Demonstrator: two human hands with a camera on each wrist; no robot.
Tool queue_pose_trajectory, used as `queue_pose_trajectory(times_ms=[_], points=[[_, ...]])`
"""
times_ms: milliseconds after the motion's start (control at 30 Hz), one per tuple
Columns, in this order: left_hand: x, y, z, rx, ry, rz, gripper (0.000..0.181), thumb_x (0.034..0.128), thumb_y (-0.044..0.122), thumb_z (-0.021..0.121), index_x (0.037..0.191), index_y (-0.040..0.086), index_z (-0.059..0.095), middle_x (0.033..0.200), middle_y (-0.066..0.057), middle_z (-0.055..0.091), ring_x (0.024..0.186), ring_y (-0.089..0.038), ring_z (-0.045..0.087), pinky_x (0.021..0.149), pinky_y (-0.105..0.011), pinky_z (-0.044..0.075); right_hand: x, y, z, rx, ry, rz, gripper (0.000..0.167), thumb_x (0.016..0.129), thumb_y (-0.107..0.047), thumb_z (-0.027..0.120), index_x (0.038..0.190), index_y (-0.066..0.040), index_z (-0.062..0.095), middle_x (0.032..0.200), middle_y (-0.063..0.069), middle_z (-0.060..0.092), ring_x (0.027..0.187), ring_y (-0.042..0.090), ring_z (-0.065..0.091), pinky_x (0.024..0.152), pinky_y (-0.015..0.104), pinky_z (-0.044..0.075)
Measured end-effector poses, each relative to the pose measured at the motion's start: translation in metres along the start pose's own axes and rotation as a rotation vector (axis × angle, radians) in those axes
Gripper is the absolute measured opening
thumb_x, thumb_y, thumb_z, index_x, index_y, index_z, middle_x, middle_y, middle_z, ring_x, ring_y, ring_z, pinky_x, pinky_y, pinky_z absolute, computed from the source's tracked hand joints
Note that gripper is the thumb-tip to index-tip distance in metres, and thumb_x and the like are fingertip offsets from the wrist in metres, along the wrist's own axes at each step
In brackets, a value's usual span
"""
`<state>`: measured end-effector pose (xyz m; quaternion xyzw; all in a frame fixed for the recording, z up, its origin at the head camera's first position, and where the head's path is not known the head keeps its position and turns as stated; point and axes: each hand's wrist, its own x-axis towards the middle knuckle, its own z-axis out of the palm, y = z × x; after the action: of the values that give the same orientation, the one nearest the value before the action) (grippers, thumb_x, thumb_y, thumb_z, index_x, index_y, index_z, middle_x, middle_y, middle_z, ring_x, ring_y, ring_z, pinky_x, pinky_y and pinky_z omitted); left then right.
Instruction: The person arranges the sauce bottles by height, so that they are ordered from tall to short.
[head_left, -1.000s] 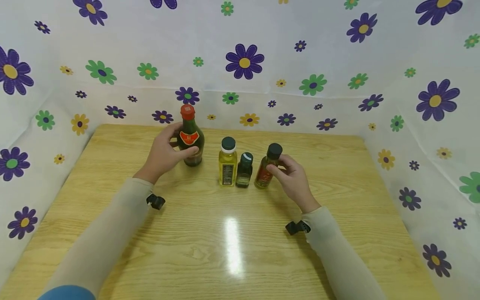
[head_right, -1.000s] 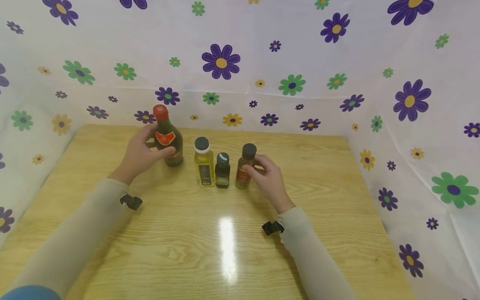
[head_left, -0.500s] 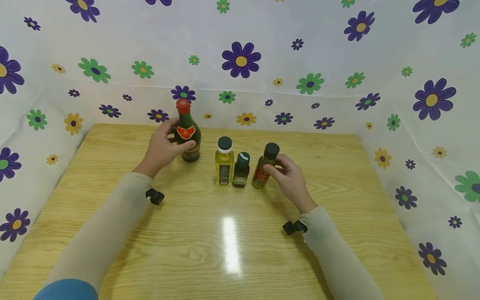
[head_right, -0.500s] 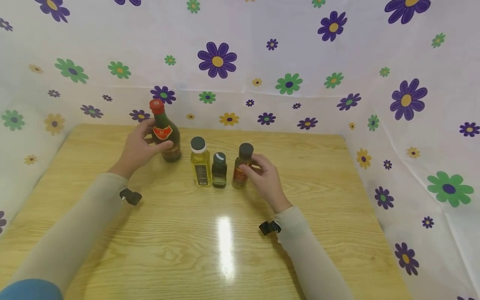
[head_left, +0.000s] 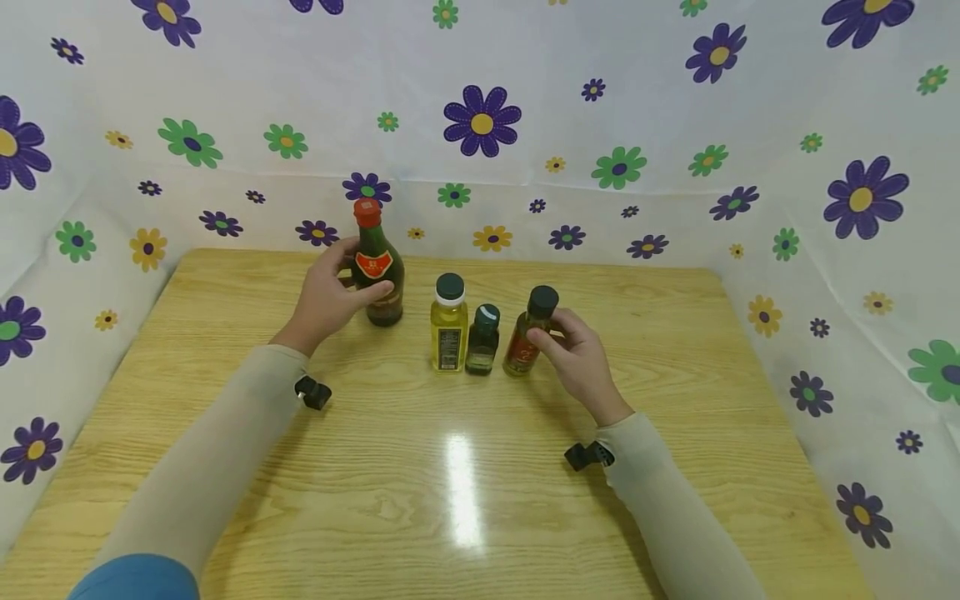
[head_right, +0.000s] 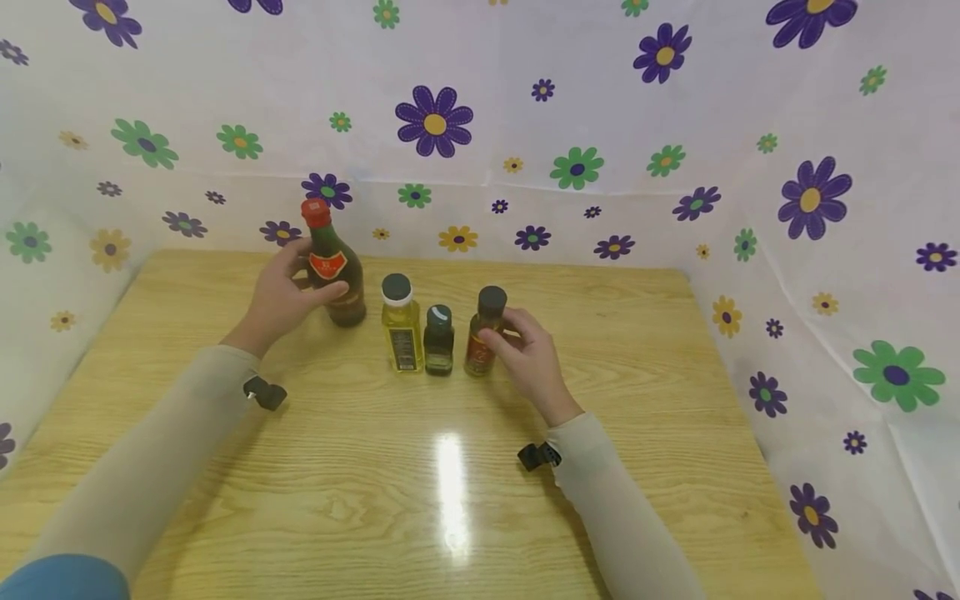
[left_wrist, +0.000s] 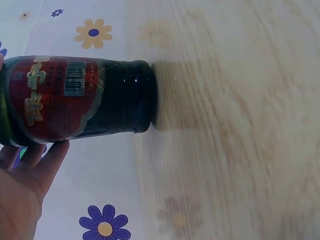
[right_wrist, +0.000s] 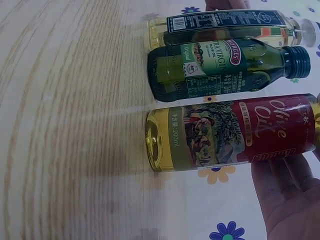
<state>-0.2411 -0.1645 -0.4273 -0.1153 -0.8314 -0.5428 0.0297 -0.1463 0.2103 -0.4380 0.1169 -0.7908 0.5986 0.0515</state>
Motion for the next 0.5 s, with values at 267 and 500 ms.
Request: queue_pose_trajectory(times_ms=[267,500], points=[[0.0033,0.0010,0.0043,0.001,-0.018,-0.010,0.081,0.0860,0.038,0.086,0.152,0.014,0.046,0.145,-0.009,0.055,0.132,-0.030,0.052,0.111,-0.055,0.045,-0.0004,0.0005,-0.0001,0.008,-0.010,0.000,0.034,0.102,-0.009,0.065,0.135,-0.001,0.064,0.129,0.017,0.062,0.126,0.028,0.059,0.099,0.022,0.052],[0.0075,-0.0032,0.0051,-0.001,-0.020,0.000,0.081,0.0853,0.039,0.086,0.151,0.014,0.047,0.145,-0.007,0.055,0.131,-0.028,0.052,0.111,-0.054,0.045,-0.0002,-0.0004,0.0000,0.015,-0.019,0.012,0.036,0.102,-0.010,0.065,0.138,-0.002,0.062,0.131,0.017,0.062,0.127,0.028,0.059,0.100,0.024,0.052]])
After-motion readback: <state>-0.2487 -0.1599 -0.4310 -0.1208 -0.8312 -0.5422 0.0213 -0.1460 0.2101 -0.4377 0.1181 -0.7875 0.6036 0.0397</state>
